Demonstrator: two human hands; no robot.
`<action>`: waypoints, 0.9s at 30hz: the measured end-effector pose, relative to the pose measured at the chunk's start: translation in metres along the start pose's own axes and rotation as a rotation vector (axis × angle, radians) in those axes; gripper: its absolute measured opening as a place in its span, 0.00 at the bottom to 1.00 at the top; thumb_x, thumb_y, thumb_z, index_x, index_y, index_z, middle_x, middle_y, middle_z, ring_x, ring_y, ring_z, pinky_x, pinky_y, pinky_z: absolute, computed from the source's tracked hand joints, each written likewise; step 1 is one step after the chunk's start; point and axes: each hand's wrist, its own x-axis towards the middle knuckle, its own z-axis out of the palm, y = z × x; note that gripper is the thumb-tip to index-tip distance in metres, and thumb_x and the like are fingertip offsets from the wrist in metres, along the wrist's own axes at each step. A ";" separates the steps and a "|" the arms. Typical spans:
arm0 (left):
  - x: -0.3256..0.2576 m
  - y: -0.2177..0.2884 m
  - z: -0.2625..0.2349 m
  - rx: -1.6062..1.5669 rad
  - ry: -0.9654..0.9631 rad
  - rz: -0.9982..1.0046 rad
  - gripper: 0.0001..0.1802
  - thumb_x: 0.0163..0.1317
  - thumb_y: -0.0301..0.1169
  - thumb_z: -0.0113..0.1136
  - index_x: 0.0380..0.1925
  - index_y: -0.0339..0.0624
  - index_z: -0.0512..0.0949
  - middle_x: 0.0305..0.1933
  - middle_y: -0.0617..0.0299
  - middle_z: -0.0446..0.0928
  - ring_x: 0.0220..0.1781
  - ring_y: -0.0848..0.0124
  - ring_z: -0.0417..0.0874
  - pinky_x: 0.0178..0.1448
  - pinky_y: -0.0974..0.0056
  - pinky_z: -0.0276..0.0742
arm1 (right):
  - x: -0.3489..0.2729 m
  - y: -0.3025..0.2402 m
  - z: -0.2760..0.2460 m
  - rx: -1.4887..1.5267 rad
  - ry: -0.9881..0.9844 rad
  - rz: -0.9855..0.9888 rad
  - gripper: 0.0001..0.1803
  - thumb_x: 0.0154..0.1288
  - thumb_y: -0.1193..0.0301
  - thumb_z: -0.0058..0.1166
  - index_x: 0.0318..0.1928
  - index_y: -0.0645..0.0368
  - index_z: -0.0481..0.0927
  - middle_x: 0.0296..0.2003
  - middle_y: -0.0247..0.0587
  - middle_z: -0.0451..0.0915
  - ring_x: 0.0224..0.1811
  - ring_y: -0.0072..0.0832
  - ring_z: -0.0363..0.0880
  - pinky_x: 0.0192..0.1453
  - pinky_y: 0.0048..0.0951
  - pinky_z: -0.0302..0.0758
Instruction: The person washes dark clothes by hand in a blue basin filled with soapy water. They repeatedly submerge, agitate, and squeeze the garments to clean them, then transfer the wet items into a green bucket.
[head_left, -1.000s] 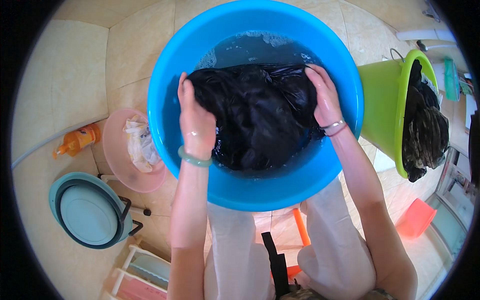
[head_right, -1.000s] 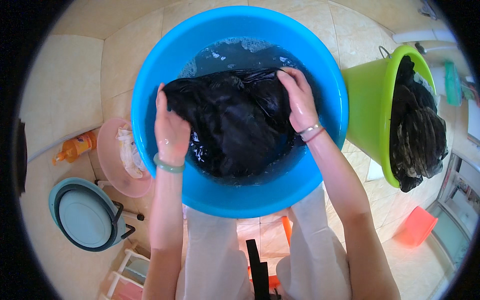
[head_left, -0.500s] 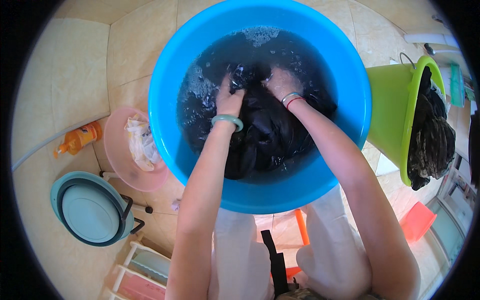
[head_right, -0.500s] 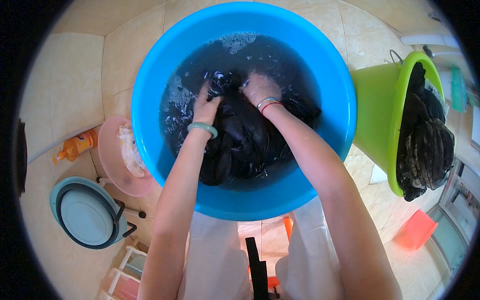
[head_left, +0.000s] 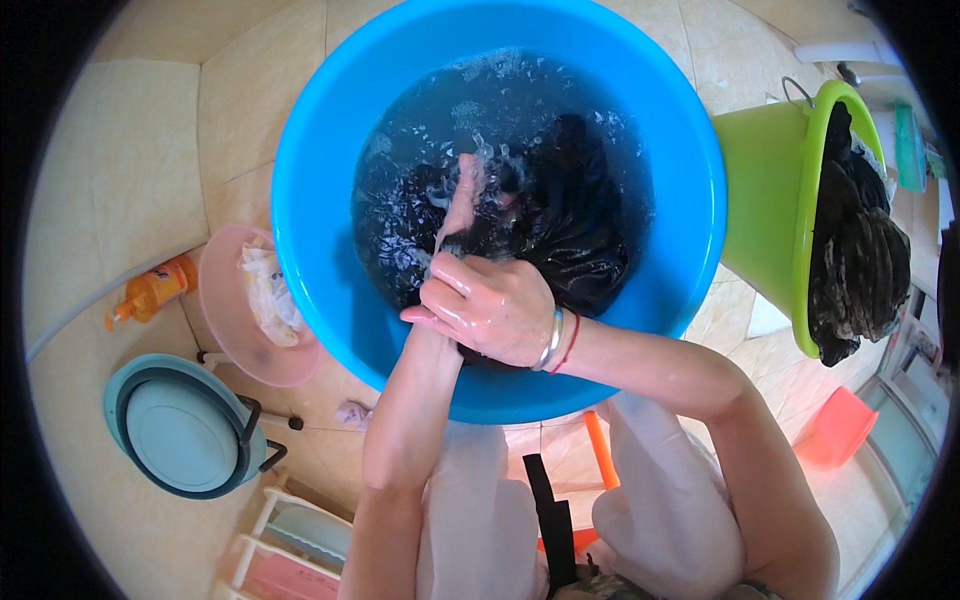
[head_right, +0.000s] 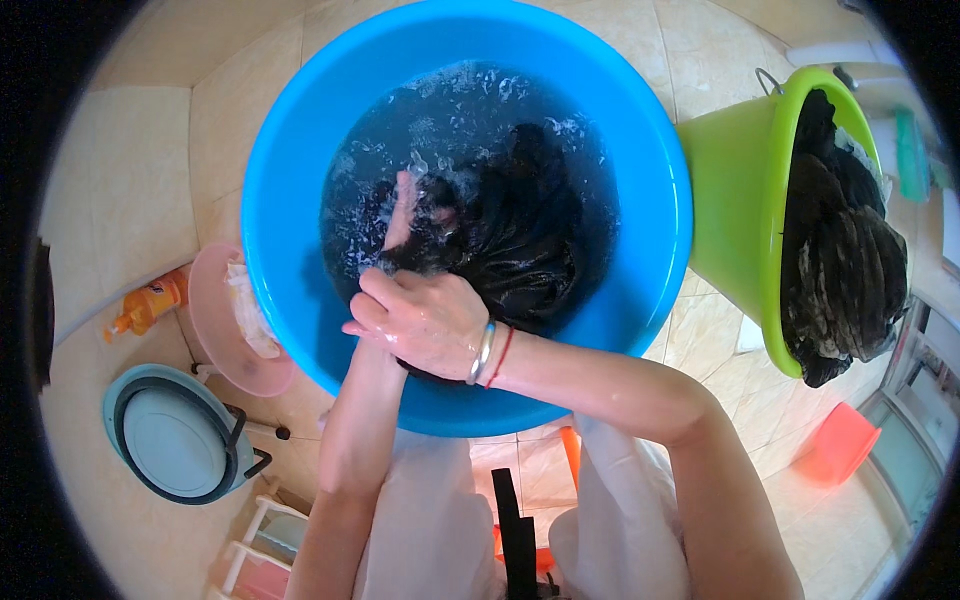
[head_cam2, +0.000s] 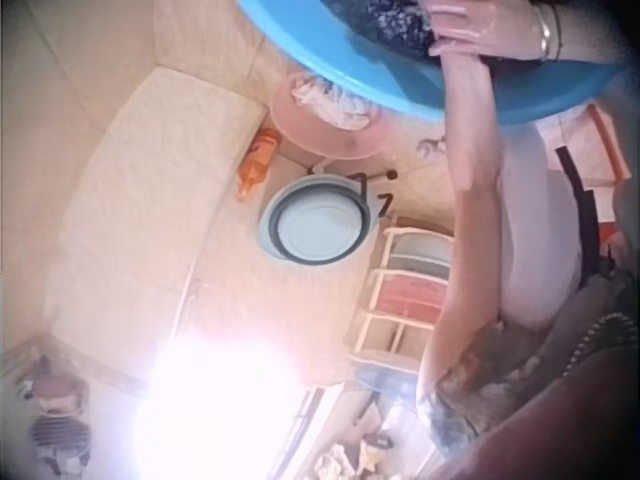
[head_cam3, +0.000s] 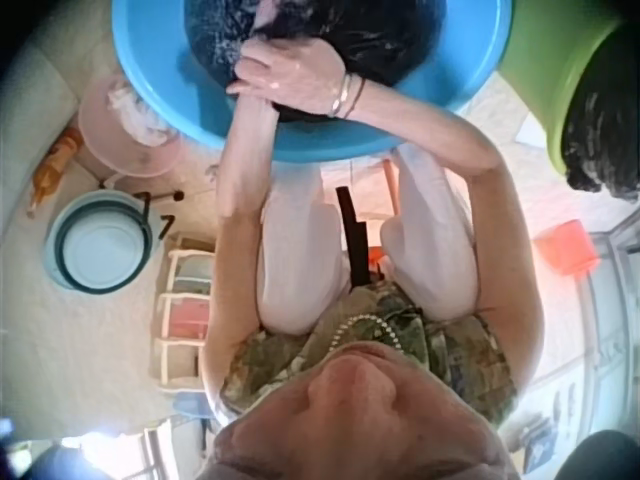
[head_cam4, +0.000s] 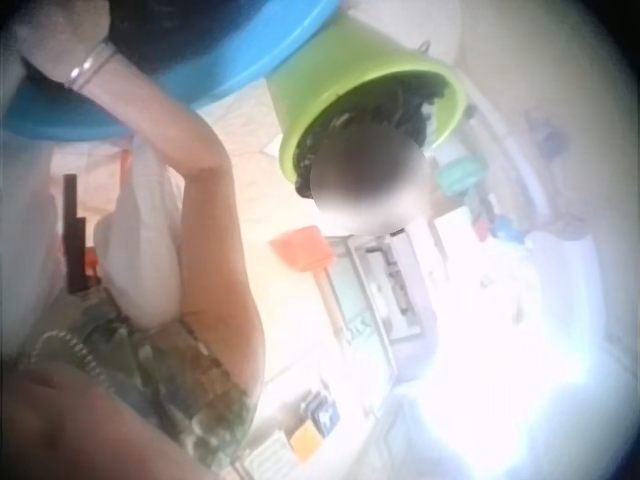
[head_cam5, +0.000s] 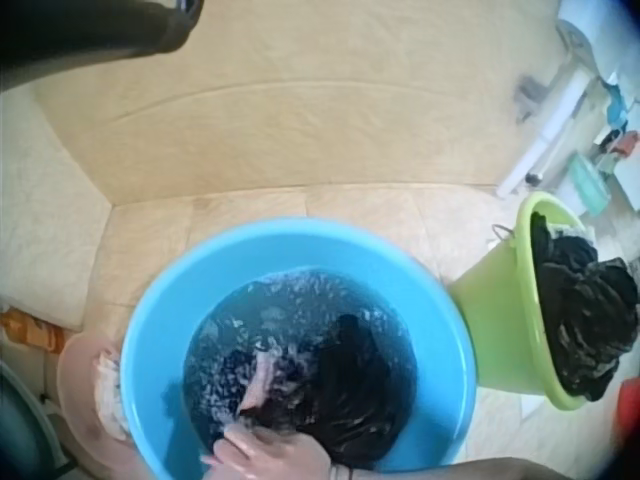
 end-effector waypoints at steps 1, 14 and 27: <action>-0.005 0.003 0.002 0.002 0.031 -0.001 0.24 0.74 0.47 0.48 0.61 0.45 0.71 0.50 0.70 0.74 0.48 0.75 0.72 0.56 0.69 0.69 | 0.007 -0.002 -0.002 0.005 0.025 -0.003 0.16 0.57 0.65 0.63 0.21 0.54 0.70 0.24 0.34 0.68 0.22 0.27 0.76 0.23 0.29 0.74; -0.065 0.015 -0.010 0.420 0.466 0.402 0.18 0.67 0.44 0.55 0.31 0.38 0.75 0.34 0.64 0.73 0.39 0.72 0.72 0.48 0.69 0.66 | -0.021 0.102 -0.037 0.484 0.130 0.721 0.14 0.69 0.62 0.52 0.45 0.61 0.78 0.39 0.47 0.81 0.41 0.44 0.79 0.49 0.37 0.75; -0.089 0.064 -0.012 1.893 0.142 0.989 0.35 0.44 0.20 0.65 0.59 0.41 0.74 0.66 0.51 0.67 0.67 0.54 0.67 0.71 0.56 0.60 | -0.038 0.049 -0.091 0.514 0.043 0.674 0.08 0.61 0.77 0.59 0.39 0.63 0.75 0.31 0.37 0.76 0.34 0.20 0.71 0.40 0.22 0.70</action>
